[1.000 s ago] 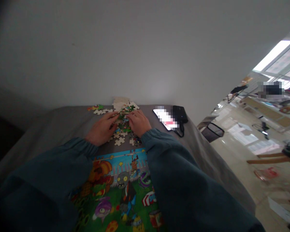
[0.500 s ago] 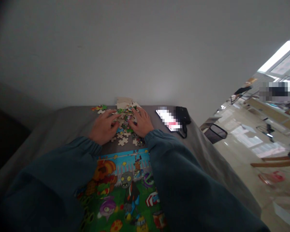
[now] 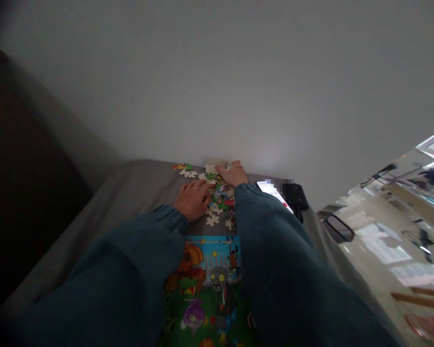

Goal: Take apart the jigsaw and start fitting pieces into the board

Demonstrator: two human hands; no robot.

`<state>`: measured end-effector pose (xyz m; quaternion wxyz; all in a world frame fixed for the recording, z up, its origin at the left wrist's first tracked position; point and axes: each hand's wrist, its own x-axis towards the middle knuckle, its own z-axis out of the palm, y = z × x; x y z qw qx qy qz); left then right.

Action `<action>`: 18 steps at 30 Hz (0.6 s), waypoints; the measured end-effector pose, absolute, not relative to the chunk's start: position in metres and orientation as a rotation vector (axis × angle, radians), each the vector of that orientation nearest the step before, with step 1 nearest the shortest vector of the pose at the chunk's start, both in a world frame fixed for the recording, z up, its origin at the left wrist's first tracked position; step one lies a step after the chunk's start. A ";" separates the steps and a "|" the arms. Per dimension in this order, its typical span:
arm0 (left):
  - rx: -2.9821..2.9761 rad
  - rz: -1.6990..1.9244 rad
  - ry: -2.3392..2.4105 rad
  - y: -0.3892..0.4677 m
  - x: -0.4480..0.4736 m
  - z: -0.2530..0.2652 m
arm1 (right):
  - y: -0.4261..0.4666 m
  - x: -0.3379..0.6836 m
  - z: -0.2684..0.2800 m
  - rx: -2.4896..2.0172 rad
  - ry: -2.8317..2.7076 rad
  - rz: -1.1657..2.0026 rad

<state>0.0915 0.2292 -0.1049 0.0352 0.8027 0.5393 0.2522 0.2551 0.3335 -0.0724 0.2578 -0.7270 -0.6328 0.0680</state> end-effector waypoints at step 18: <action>2.467 0.816 1.621 0.230 0.090 -0.105 | 0.314 0.235 -0.065 -1.493 -2.136 0.242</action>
